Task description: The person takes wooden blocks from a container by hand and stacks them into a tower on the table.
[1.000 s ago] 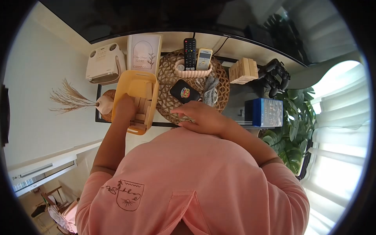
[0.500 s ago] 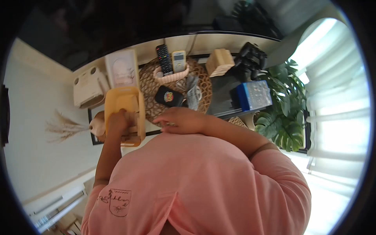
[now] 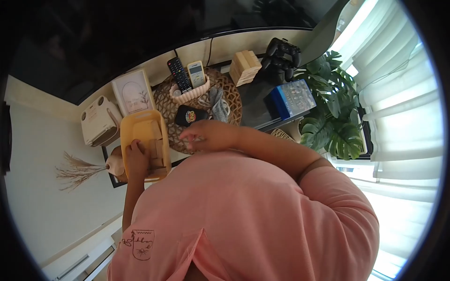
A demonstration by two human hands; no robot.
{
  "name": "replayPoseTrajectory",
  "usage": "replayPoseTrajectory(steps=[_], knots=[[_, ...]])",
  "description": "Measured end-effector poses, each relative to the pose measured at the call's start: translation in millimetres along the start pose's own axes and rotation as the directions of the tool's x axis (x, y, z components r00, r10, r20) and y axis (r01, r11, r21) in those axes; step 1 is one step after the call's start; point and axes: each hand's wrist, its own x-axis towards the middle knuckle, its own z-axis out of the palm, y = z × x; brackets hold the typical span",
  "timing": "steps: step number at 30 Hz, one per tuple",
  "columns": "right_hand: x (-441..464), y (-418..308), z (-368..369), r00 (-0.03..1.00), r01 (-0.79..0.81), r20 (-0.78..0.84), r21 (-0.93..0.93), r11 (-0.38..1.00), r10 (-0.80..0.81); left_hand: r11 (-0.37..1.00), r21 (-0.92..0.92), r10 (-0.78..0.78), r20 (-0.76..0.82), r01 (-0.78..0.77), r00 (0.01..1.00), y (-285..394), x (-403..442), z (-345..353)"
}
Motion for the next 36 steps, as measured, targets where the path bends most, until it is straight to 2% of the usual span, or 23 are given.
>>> replayPoseTrajectory(steps=[2,4,5,7,8,9,10,12,14,15,18,20,21,23,24,26,29,31,32,33,35,36], knots=[[6.2,3.4,-5.4,0.99,-0.143,0.013,0.064,0.988,0.142,0.998,-0.052,0.04,-0.047,-0.043,0.998,-9.9,-3.4,0.4],[15.3,4.9,-7.6,0.989,-0.146,0.008,0.059,0.988,0.145,0.971,-0.146,0.164,-0.175,-0.19,0.971,-22.9,-1.9,6.5],[19.5,5.0,-7.4,0.988,-0.155,0.0,0.051,0.987,0.155,0.972,-0.142,0.161,-0.176,-0.187,0.971,-30.3,0.8,7.7],[31.8,1.9,-7.9,0.985,-0.172,0.015,0.064,0.983,0.171,0.859,-0.496,0.106,-0.072,-0.128,0.992,-28.5,6.9,-2.3],[38.6,-1.6,-7.3,0.981,-0.193,0.027,0.076,0.978,0.191,0.86,-0.493,0.107,-0.073,-0.129,0.992,-25.8,6.9,-5.0],[46.0,-9.3,-5.4,0.981,-0.193,0.025,0.078,0.978,0.191,0.669,-0.743,0.038,0.026,-0.006,0.999,1.9,-3.5,-26.6],[54.3,-19.9,-2.3,0.983,-0.184,0.021,0.11,0.977,0.183,0.405,-0.905,0.004,0.143,0.13,0.99,26.2,-14.6,-43.4],[63.3,-28.8,9.9,0.982,-0.184,-0.017,0.142,0.973,0.189,0.411,-0.905,0.067,0.148,0.108,0.987,64.9,-28.5,-57.2],[64.8,-28.0,21.4,0.979,-0.123,-0.129,0.24,0.963,0.157,0.401,-0.913,0.156,0.147,0.074,0.977,87.3,-25.7,-53.7],[64.0,-29.3,18.6,0.972,-0.132,-0.16,0.228,0.965,0.17,0.419,-0.906,0.158,0.138,0.06,0.978,92.2,-26.0,-48.8],[51.8,-28.9,11.2,0.956,-0.201,-0.167,0.22,0.955,0.24,0.433,-0.901,0.198,0.131,0.033,0.972,117.4,-34.3,-40.1],[42.9,-24.7,6.0,0.942,-0.29,-0.07,0.324,0.9,0.328,0.297,-0.944,0.219,0.216,0.146,0.951,129.0,-37.7,-31.0],[37.3,-20.7,3.5,0.939,-0.294,-0.079,0.326,0.898,0.335,0.299,-0.943,0.229,0.221,0.148,0.948,132.5,-38.4,-25.4],[23.7,-8.4,-1.1,0.912,-0.346,-0.027,0.488,0.802,0.41,0.33,-0.907,0.272,0.358,0.263,0.893,140.8,-38.4,-13.9],[17.0,2.1,-2.7,0.911,-0.345,-0.03,0.489,0.801,0.41,0.331,-0.906,0.275,0.358,0.262,0.892,149.1,-38.4,-11.8],[2.0,22.5,-8.9,0.919,-0.315,0.013,0.628,0.711,0.395,0.471,-0.82,0.287,0.49,0.323,0.823,168.6,-38.1,-10.1],[-35.9,23.6,-56.8,0.886,-0.381,0.009,0.583,0.717,0.464,0.55,-0.787,0.28,0.489,0.28,0.826,194.9,-36.0,-5.1],[-59.4,47.8,-91.2,0.864,-0.381,-0.098,0.512,0.769,0.493,0.547,-0.795,0.332,0.493,0.261,0.804,202.4,-24.0,5.8],[-73.0,63.6,-108.4,0.822,-0.342,-0.2,0.575,0.744,0.533,0.546,-0.802,0.385,0.499,0.244,0.777,207.8,-18.7,10.0],[-85.6,78.3,-127.3,0.767,-0.294,-0.293,0.631,0.718,0.571,0.542,-0.804,0.376,0.494,0.246,0.784,217.6,-16.6,9.2],[-103.2,95.7,-170.7,0.655,-0.302,-0.457,0.571,0.763,0.601,0.504,-0.823,0.347,0.47,0.261,0.812,236.8,-13.4,5.2],[-107.0,110.5,-187.6,0.664,-0.3,-0.447,0.574,0.762,0.599,0.505,-0.821,0.334,0.47,0.265,0.817,243.0,-9.7,8.4]])
